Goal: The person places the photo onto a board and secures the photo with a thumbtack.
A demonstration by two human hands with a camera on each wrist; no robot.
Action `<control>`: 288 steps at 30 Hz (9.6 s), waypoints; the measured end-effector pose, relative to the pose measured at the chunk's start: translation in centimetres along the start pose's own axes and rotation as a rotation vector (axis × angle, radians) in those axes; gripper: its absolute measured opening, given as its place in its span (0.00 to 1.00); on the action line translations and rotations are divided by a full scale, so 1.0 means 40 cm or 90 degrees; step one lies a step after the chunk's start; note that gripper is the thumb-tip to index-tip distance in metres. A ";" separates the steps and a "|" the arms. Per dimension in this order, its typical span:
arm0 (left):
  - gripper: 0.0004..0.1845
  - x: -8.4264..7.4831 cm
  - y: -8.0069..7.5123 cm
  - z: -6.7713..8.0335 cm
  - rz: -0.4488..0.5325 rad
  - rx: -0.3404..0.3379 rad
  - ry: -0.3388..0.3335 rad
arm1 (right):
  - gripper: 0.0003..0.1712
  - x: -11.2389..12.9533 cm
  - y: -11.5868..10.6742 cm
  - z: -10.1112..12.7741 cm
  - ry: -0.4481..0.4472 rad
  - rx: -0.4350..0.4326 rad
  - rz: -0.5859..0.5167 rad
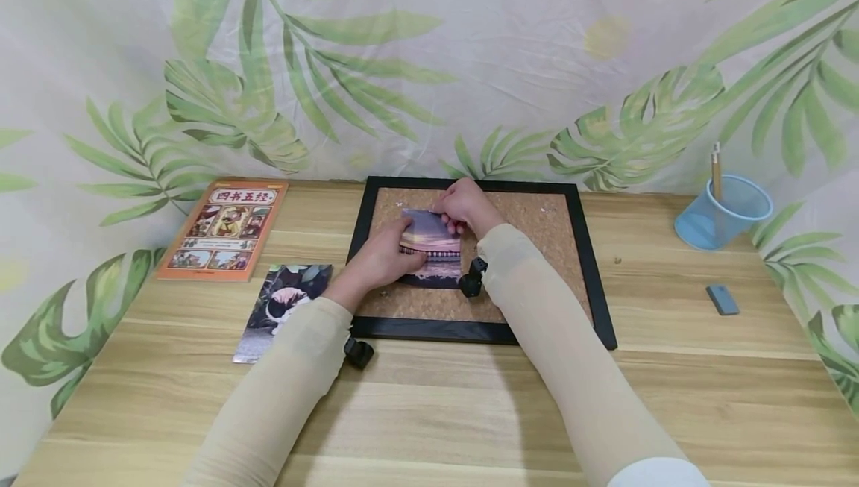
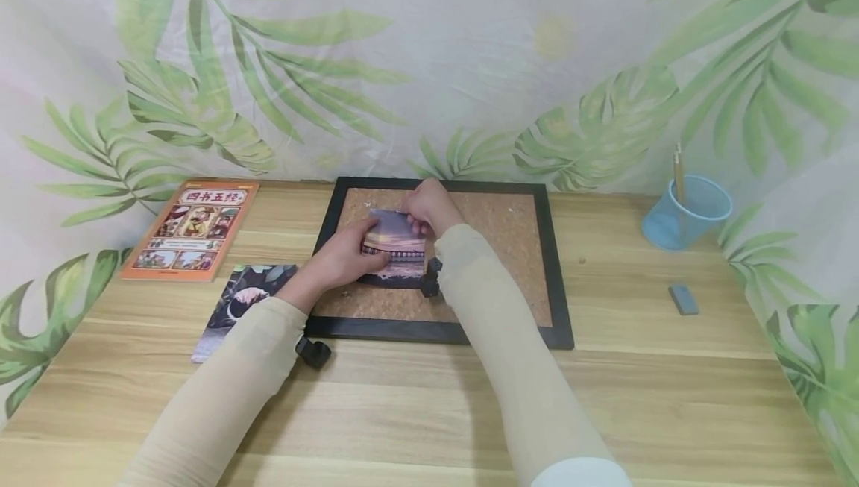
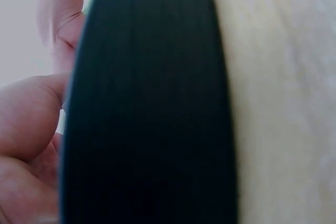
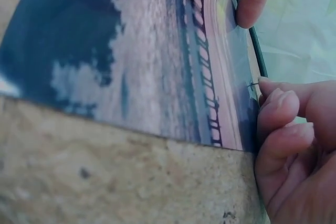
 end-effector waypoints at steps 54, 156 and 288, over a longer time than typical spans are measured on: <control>0.28 -0.099 -0.147 0.203 -0.102 -0.038 0.069 | 0.16 -0.045 -0.109 0.213 -0.176 0.008 0.103; 0.19 0.072 -0.374 0.430 0.009 -0.265 0.032 | 0.10 -0.527 -0.423 0.387 -0.095 -0.199 0.309; 0.49 -0.268 0.270 -0.079 -0.046 0.149 0.008 | 0.15 -0.389 -0.332 0.386 -0.126 -0.156 0.144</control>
Point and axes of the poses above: each hand's wrist, its own z-axis away from the middle knuckle, its own y-axis out of the palm, x = y × z, the point moved 10 cm from there along -z, towards the middle knuckle, and after that the axes turned 13 degrees about z, right-handed, at the moved point
